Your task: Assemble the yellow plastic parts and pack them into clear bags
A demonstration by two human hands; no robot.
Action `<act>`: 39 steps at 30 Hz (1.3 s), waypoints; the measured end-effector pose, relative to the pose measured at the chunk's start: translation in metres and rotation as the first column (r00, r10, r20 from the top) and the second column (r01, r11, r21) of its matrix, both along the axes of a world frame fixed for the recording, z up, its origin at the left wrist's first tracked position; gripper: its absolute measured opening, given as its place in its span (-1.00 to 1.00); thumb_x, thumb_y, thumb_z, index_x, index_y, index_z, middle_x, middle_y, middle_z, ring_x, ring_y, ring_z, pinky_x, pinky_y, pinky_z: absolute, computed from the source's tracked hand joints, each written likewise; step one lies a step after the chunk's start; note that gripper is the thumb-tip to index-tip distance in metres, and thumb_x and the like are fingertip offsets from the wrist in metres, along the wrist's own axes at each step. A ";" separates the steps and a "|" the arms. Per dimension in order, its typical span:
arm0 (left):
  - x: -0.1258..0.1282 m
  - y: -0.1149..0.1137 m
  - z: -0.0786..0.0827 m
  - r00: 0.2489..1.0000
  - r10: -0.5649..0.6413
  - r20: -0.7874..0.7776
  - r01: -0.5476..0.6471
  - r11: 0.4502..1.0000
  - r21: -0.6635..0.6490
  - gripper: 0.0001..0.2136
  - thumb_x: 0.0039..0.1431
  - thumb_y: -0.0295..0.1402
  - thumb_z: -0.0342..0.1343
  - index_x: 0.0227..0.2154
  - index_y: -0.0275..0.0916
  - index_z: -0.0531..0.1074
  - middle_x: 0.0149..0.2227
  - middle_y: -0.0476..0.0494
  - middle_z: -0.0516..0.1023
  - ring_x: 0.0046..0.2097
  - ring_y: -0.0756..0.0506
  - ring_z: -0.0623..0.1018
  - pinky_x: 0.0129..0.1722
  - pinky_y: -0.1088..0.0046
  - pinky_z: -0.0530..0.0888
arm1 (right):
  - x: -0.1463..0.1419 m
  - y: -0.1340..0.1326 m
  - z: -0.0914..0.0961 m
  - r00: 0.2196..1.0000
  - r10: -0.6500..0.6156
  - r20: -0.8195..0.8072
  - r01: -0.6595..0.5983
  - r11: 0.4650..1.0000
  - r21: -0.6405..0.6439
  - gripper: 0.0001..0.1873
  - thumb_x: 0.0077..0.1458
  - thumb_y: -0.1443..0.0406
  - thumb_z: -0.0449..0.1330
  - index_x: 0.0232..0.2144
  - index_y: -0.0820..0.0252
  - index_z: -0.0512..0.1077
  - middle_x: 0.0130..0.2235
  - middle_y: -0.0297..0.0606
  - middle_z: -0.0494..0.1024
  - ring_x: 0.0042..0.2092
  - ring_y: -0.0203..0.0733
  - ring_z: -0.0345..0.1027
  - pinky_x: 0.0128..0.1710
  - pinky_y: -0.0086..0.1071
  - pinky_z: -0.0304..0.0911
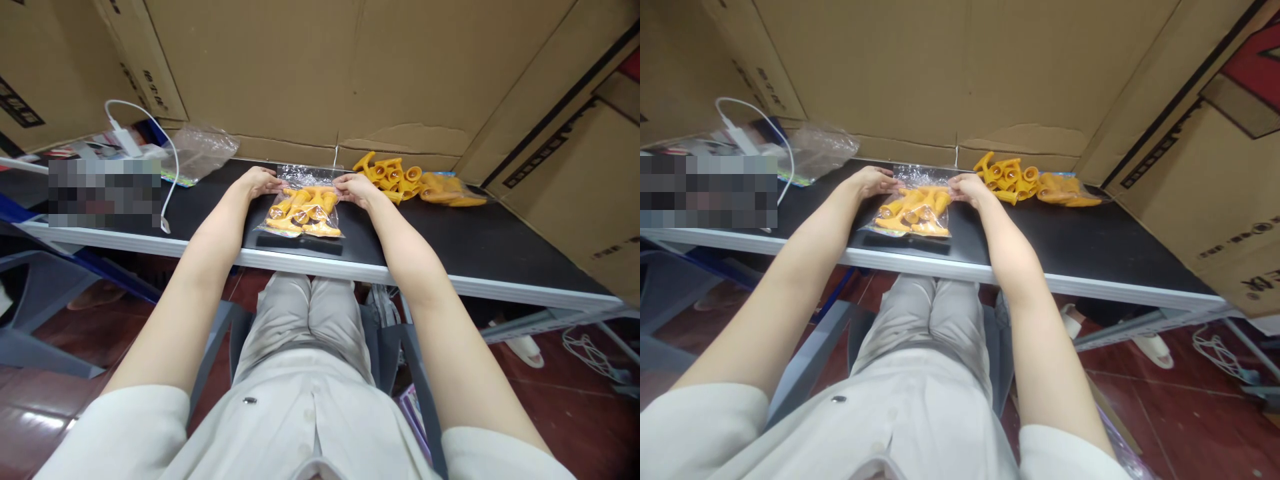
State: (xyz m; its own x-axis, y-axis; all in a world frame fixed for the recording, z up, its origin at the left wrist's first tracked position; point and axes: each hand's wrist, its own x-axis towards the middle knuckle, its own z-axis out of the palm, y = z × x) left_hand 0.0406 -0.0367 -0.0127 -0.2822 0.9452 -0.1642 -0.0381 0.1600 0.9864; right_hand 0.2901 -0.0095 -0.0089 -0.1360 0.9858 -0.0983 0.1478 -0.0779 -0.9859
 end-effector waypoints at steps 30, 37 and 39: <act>-0.011 0.017 -0.013 0.520 -0.084 -0.850 0.290 0.953 0.083 -0.76 -0.26 -0.67 0.10 -0.74 -0.16 0.34 -0.57 -0.05 0.37 -0.28 -0.15 0.49 -0.03 0.38 0.44 | -0.004 0.011 -0.014 0.874 0.038 0.485 -0.248 0.892 0.378 -0.46 0.32 0.33 0.38 -0.68 0.15 0.34 -0.60 -0.35 0.46 -0.48 -0.34 0.31 -0.33 -0.47 0.27; 0.002 0.011 -0.008 0.592 0.075 -0.803 0.370 0.859 0.353 -0.85 -0.11 -0.54 0.12 -0.64 -0.17 0.35 -0.30 -0.15 0.51 0.00 -0.25 0.56 0.22 0.26 0.43 | 0.007 0.000 -0.002 0.950 0.214 0.226 -0.254 0.953 0.167 -0.69 0.20 0.47 0.45 -0.41 0.14 0.40 -0.62 -0.44 0.46 -0.55 -0.34 0.30 -0.48 -0.50 0.31; 0.008 0.005 -0.005 0.637 0.076 -0.767 0.366 0.846 0.388 -0.88 -0.04 -0.52 0.10 -0.59 -0.18 0.39 -0.23 -0.16 0.55 0.07 -0.25 0.57 0.20 0.28 0.44 | 0.014 -0.003 0.004 0.936 0.311 0.166 -0.326 0.943 0.067 -0.82 0.24 0.44 0.44 -0.35 0.23 0.51 -0.60 -0.41 0.48 -0.56 -0.37 0.27 -0.52 -0.52 0.30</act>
State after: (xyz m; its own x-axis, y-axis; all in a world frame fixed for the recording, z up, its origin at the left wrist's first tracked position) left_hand 0.0486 -0.0321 -0.0175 0.0551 0.8649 0.4990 0.7033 -0.3884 0.5954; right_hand 0.3044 -0.0126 -0.0045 -0.4352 0.8988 -0.0528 0.2969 0.0879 -0.9509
